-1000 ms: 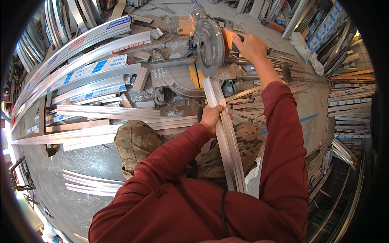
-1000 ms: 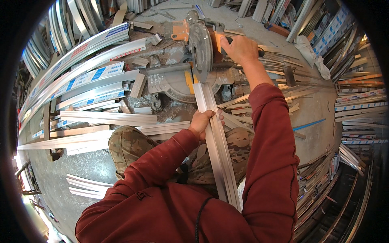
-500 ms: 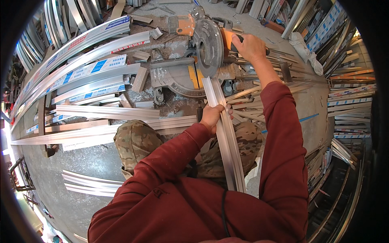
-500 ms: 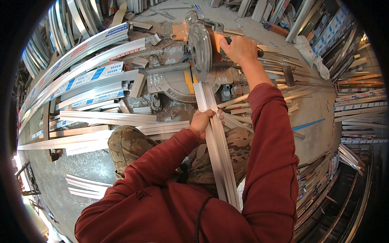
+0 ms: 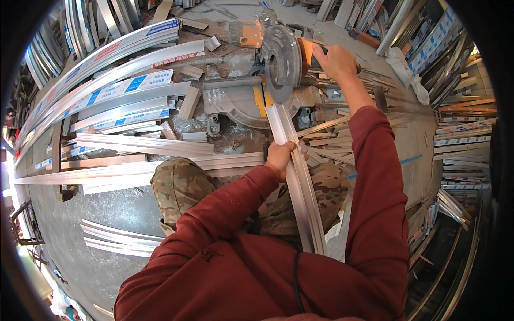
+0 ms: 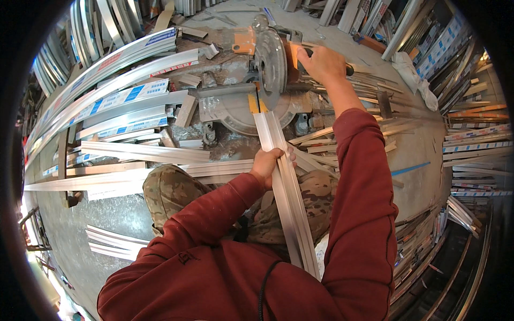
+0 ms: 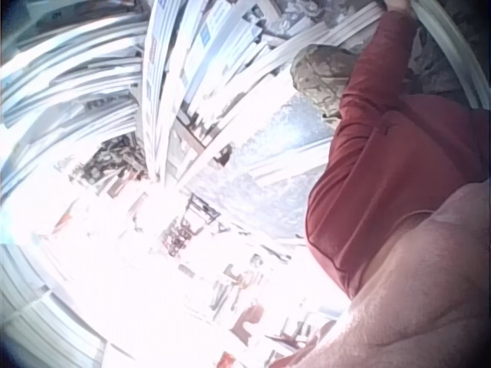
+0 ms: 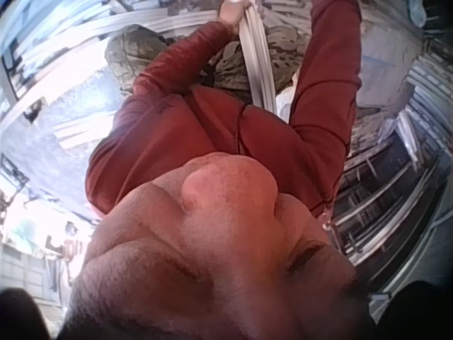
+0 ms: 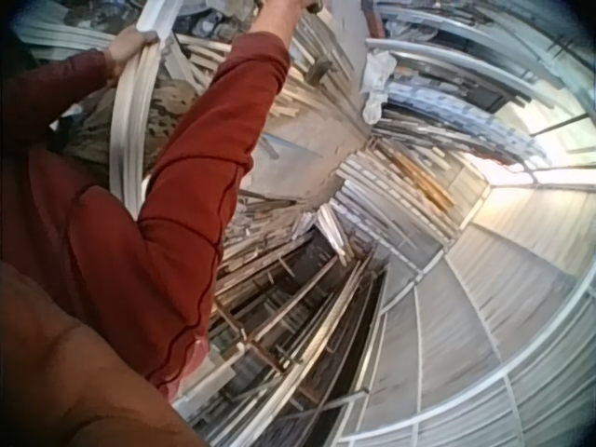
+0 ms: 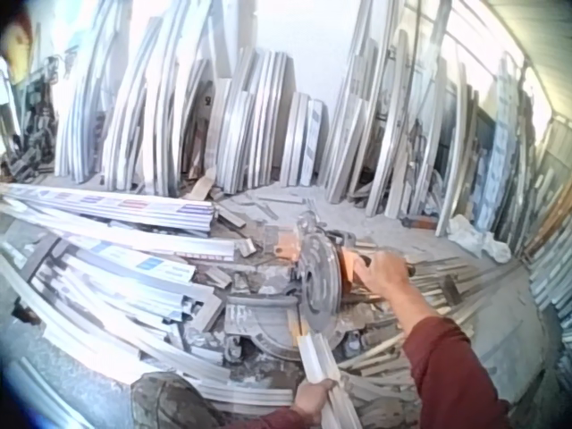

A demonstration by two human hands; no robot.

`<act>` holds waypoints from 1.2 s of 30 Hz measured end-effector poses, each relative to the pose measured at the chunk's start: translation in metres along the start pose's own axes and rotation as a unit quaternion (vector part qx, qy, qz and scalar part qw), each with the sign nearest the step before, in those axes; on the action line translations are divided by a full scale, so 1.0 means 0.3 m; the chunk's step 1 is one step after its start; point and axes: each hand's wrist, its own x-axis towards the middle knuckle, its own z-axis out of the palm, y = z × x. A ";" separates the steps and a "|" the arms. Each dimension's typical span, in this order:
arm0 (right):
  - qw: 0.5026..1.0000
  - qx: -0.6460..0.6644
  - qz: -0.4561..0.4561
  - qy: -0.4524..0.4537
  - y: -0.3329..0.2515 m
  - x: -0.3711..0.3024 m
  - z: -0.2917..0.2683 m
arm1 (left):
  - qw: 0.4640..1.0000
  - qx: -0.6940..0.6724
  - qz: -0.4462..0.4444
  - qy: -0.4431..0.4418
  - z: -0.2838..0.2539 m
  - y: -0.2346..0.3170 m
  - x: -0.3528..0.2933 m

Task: The person uses a handheld angle grinder to cut multiple long metal profiles into shorter pieces. They hold each profile with one hand and operate the grinder with the other, repeating the process for several pieces.

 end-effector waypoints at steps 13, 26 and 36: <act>1.000 -0.017 0.001 -0.003 -0.011 -0.019 -0.004 | 1.000 0.018 0.021 -0.002 0.026 0.016 -0.027; 1.000 -0.021 0.020 -0.008 -0.001 -0.024 0.019 | 0.999 0.045 0.027 0.000 0.017 0.010 -0.021; 1.000 -0.010 0.016 -0.011 -0.005 -0.034 0.013 | 0.998 0.053 0.035 0.003 0.020 0.014 -0.022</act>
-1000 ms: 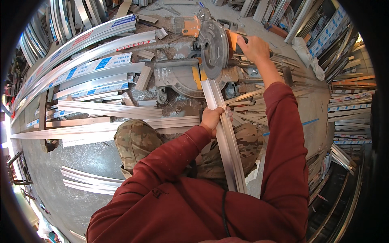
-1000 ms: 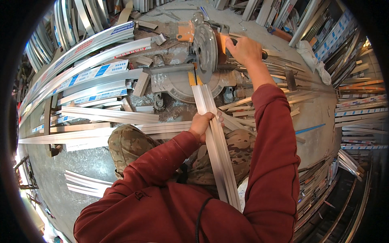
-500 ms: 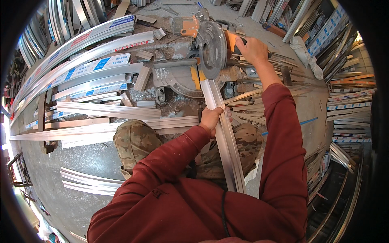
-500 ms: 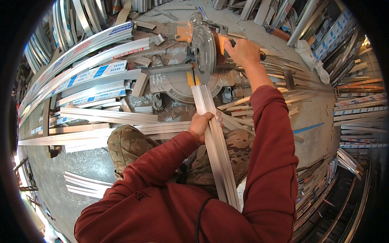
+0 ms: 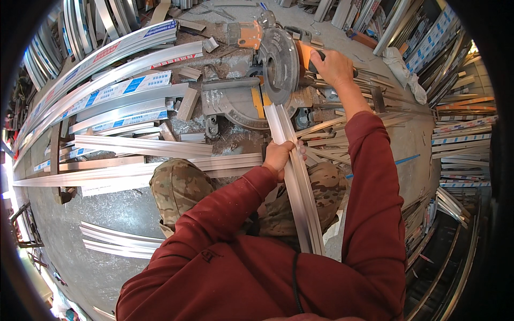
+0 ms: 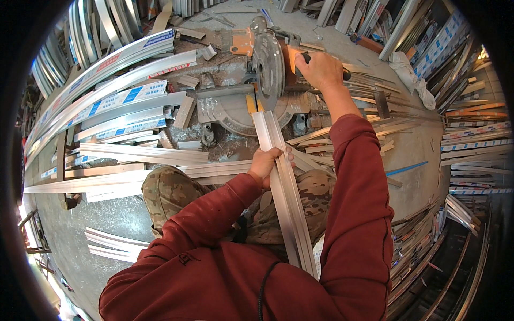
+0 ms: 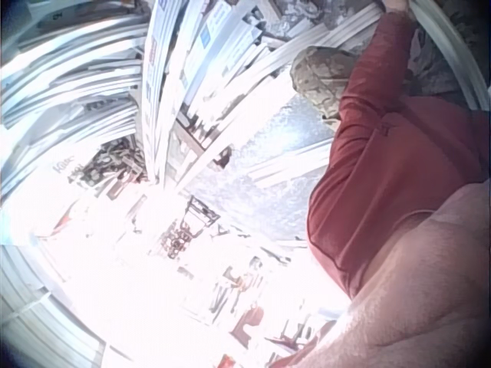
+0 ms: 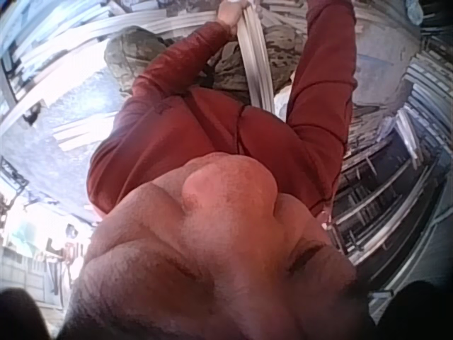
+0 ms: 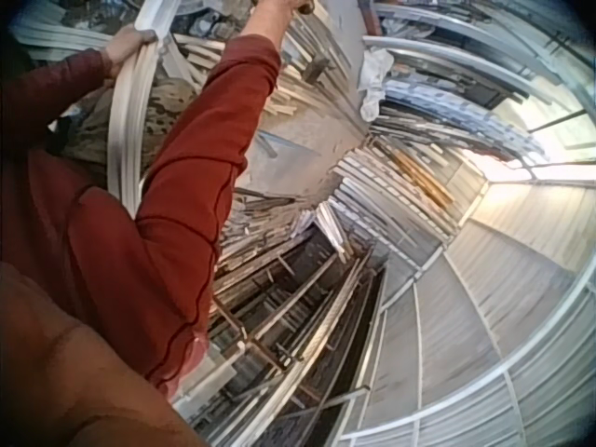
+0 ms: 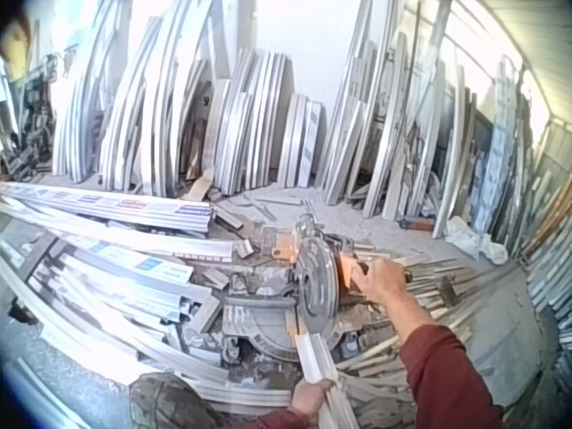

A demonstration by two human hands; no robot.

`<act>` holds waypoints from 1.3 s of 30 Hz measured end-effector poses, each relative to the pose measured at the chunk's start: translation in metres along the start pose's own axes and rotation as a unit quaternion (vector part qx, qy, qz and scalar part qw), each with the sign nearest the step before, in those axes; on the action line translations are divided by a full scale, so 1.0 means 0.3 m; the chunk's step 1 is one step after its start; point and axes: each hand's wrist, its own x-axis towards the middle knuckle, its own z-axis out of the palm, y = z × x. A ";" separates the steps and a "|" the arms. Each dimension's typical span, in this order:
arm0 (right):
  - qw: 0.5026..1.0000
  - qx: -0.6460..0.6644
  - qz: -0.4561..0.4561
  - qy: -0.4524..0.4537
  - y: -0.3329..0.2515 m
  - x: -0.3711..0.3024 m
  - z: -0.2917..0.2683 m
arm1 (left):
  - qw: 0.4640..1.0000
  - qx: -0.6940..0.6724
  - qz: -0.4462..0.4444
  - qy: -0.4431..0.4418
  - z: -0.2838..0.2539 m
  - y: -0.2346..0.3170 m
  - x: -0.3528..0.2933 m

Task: The person uses a handheld angle grinder to cut multiple long metal profiles into shorter pieces. They hold each profile with one hand and operate the grinder with the other, repeating the process for several pieces.

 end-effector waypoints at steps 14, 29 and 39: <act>1.000 0.000 -0.007 0.002 -0.007 0.025 -0.020 | 1.000 -0.011 -0.005 0.002 -0.001 -0.007 0.006; 1.000 -0.014 -0.017 0.018 -0.001 0.015 -0.008 | 1.000 0.003 -0.016 0.007 -0.002 -0.006 0.010; 1.000 -0.009 -0.015 0.022 0.003 0.007 0.004 | 1.000 -0.002 -0.002 0.007 0.013 0.006 -0.002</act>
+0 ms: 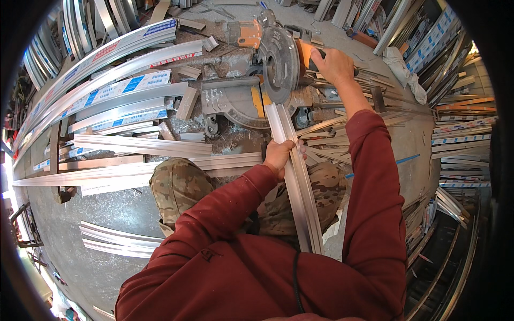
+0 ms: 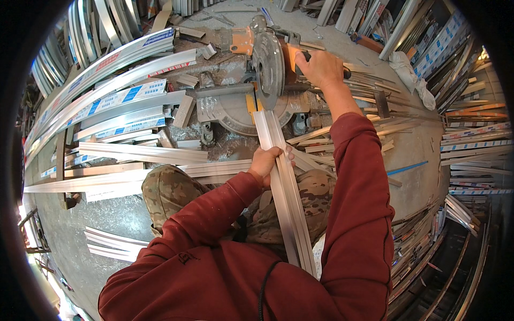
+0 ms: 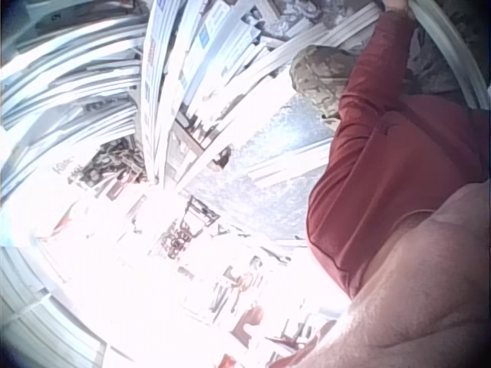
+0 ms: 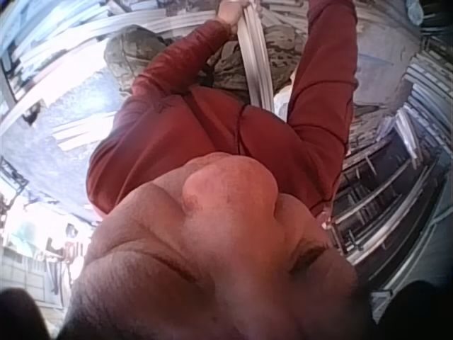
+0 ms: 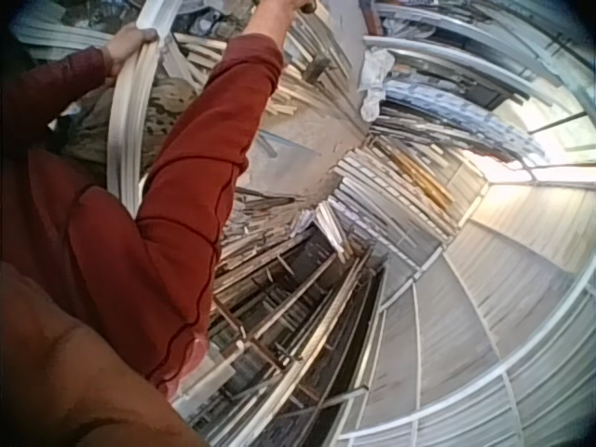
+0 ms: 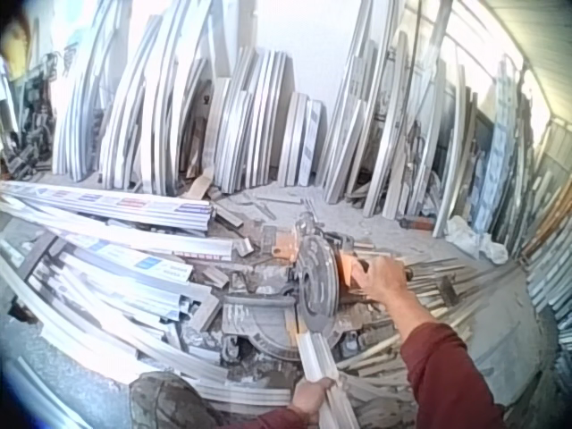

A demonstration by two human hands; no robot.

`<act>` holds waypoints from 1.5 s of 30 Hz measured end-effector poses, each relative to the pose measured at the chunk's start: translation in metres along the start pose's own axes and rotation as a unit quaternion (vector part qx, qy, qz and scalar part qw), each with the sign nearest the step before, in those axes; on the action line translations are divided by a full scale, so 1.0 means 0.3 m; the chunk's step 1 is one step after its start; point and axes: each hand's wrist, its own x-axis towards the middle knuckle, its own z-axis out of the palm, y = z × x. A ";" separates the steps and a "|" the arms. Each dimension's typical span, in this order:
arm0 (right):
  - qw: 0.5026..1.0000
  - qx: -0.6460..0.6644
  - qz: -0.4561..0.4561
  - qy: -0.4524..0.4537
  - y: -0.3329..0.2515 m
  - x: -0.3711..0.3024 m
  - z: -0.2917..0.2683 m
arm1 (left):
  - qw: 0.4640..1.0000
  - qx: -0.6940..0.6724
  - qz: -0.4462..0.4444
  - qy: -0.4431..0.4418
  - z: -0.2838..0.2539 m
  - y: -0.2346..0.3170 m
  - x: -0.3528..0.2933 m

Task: The person uses a handheld angle grinder to cut multiple long metal profiles into shorter pieces. They hold each profile with one hand and operate the grinder with the other, repeating the process for several pieces.

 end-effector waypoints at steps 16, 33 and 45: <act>1.000 0.016 0.009 -0.013 -0.006 -0.008 -0.012 | 1.000 0.008 -0.007 0.002 -0.007 0.000 0.004; 1.000 -0.007 0.005 -0.010 0.002 0.009 -0.003 | 1.000 -0.009 -0.011 -0.004 -0.019 -0.014 0.017; 1.000 0.006 0.006 -0.005 0.000 0.000 -0.006 | 1.000 -0.002 -0.021 -0.001 -0.019 -0.008 0.011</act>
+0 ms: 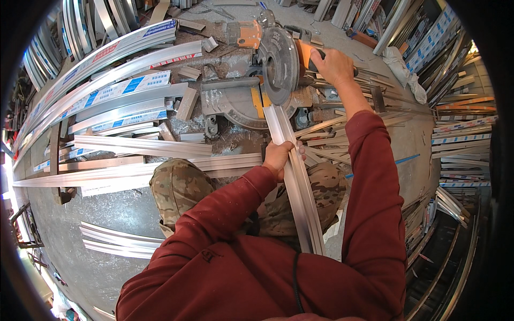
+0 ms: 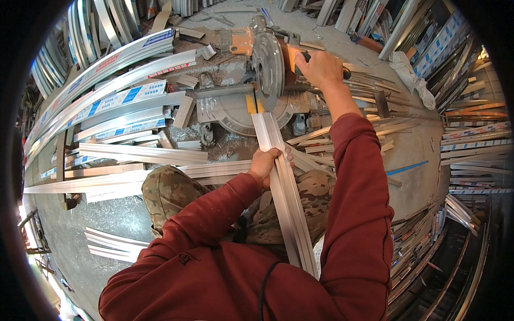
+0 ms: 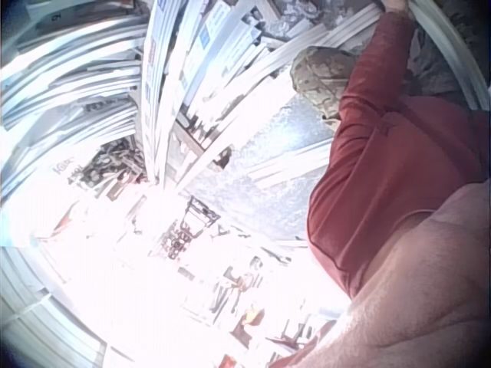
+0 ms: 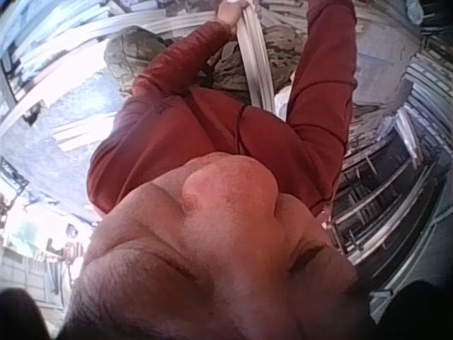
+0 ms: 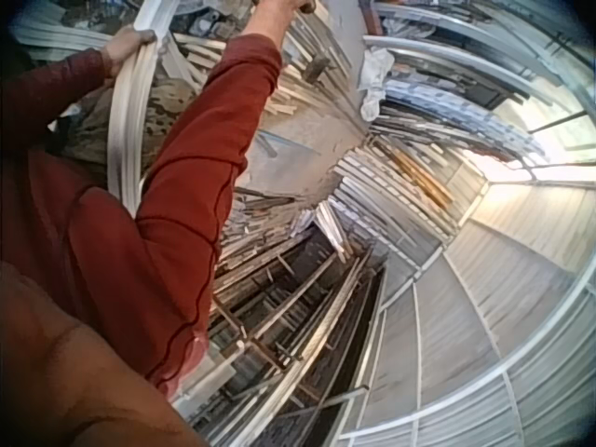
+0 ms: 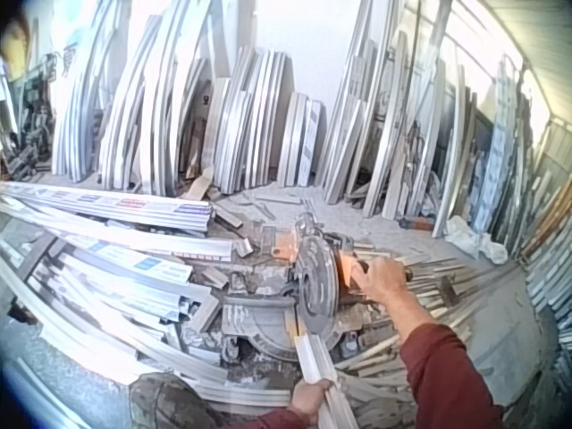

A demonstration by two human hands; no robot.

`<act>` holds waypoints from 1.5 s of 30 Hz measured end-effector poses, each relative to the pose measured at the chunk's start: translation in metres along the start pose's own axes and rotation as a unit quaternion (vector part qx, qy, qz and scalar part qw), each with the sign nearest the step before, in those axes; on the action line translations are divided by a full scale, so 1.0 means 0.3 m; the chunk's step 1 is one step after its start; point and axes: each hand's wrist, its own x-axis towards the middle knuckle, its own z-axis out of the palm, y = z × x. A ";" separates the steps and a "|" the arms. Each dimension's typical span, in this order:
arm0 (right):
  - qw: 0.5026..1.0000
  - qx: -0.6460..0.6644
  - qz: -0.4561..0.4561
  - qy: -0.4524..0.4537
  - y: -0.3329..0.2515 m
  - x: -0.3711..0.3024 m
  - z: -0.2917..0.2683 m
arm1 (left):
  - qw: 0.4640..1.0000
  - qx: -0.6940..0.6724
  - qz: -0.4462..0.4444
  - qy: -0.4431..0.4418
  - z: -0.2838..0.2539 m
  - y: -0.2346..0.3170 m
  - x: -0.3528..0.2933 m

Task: The person uses a handheld angle grinder to cut multiple long metal profiles into shorter pieces. They hold each profile with one hand and operate the grinder with the other, repeating the process for several pieces.

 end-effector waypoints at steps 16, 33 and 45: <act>1.000 -0.005 0.006 -0.010 0.000 -0.004 0.005 | 1.000 -0.003 0.010 -0.011 -0.005 -0.004 0.008; 1.000 -0.001 0.006 -0.010 0.006 -0.002 0.003 | 1.000 0.006 0.012 -0.005 0.003 0.005 0.004; 0.998 0.050 -0.001 0.026 -0.008 0.086 -0.038 | 1.000 -0.002 -0.003 0.007 0.005 0.005 -0.008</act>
